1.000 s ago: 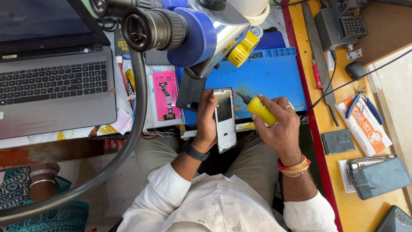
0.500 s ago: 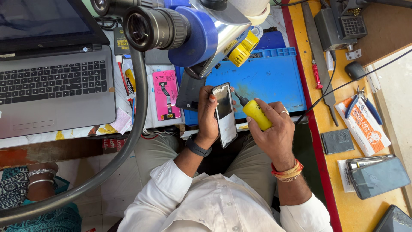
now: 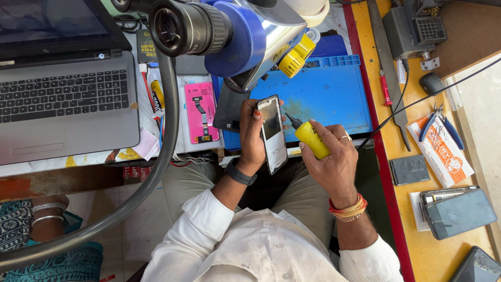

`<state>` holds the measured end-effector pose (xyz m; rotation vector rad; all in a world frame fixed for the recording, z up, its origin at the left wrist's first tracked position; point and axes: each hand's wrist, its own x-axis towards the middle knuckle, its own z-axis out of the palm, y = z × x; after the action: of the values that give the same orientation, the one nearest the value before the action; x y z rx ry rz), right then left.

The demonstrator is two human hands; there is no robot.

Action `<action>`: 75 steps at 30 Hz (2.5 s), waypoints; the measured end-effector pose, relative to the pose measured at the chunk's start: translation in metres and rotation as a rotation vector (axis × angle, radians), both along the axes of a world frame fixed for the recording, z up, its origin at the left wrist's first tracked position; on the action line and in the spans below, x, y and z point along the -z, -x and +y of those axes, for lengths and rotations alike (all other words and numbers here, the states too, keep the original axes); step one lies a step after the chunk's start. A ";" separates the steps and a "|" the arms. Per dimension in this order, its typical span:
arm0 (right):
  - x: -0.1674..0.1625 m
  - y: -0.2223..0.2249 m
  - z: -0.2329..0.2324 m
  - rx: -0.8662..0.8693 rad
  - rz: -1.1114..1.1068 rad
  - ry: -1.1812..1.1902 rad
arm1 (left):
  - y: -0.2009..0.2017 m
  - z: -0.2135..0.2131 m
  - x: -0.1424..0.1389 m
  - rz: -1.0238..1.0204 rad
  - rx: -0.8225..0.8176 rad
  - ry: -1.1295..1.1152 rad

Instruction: The person holds a disassembled smartphone frame and squeezes adhesive from a yellow bottle along its edges. They then use a metal tool to press and clean the adhesive seam around the frame, working the phone over the blue mat on the workbench.

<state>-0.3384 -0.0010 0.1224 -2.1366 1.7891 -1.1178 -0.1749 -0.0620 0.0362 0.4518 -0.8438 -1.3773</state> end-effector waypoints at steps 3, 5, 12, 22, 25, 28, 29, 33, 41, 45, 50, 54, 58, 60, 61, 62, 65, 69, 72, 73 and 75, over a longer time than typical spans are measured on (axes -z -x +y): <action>0.001 0.000 0.001 -0.002 0.002 0.008 | 0.000 -0.001 0.001 0.004 0.001 -0.005; 0.002 0.000 0.001 -0.001 0.003 0.011 | 0.000 -0.002 0.001 0.002 -0.004 -0.001; 0.005 0.000 0.003 0.013 0.034 0.004 | 0.000 -0.005 0.003 -0.019 -0.025 0.009; 0.007 0.000 0.004 0.010 0.022 0.012 | 0.001 -0.009 0.005 0.000 -0.043 0.017; 0.009 0.000 0.004 0.015 0.033 0.009 | 0.001 -0.009 0.006 -0.003 -0.045 0.024; 0.010 0.001 0.005 0.013 0.027 0.005 | 0.002 -0.010 0.007 -0.024 -0.075 0.034; 0.011 0.001 0.006 0.013 0.029 0.006 | 0.002 -0.010 0.007 -0.023 -0.080 0.036; 0.013 0.001 0.010 0.012 0.033 0.010 | 0.004 -0.010 0.009 -0.009 -0.089 0.045; 0.014 0.001 0.012 0.026 0.047 0.001 | 0.005 -0.010 0.011 0.002 -0.109 0.035; 0.015 0.000 0.014 0.027 0.030 -0.008 | 0.005 -0.011 0.012 0.017 -0.117 0.036; 0.016 -0.001 0.016 0.026 0.027 -0.015 | 0.005 -0.011 0.012 0.028 -0.141 0.033; 0.016 0.000 0.017 0.021 0.026 -0.013 | 0.005 -0.011 0.012 0.031 -0.158 0.025; 0.017 0.000 0.018 0.027 0.029 -0.020 | 0.006 -0.012 0.012 0.046 -0.150 0.013; 0.017 -0.001 0.018 0.026 0.031 -0.020 | 0.005 -0.012 0.011 0.049 -0.148 0.013; 0.017 -0.001 0.019 0.025 0.032 -0.020 | 0.005 -0.012 0.011 0.051 -0.148 0.012; 0.017 -0.001 0.019 0.022 0.031 -0.016 | 0.005 -0.012 0.011 0.056 -0.146 0.010; 0.016 -0.001 0.020 0.015 0.024 -0.011 | 0.005 -0.012 0.010 0.063 -0.146 0.009; 0.017 0.000 0.023 0.018 0.018 -0.019 | 0.005 -0.011 0.009 0.049 -0.150 0.018; 0.017 0.000 0.024 0.019 0.006 -0.030 | 0.005 -0.011 0.009 0.063 -0.132 0.009; 0.017 0.000 0.025 0.020 -0.001 -0.035 | 0.005 -0.011 0.008 0.071 -0.122 0.005; 0.017 0.000 0.026 0.022 0.005 -0.032 | 0.005 -0.010 0.008 0.085 -0.110 -0.001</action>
<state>-0.3386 0.0250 0.1051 -2.1083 1.8246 -1.0820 -0.1797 -0.0722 0.0282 0.4319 -0.7386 -1.2865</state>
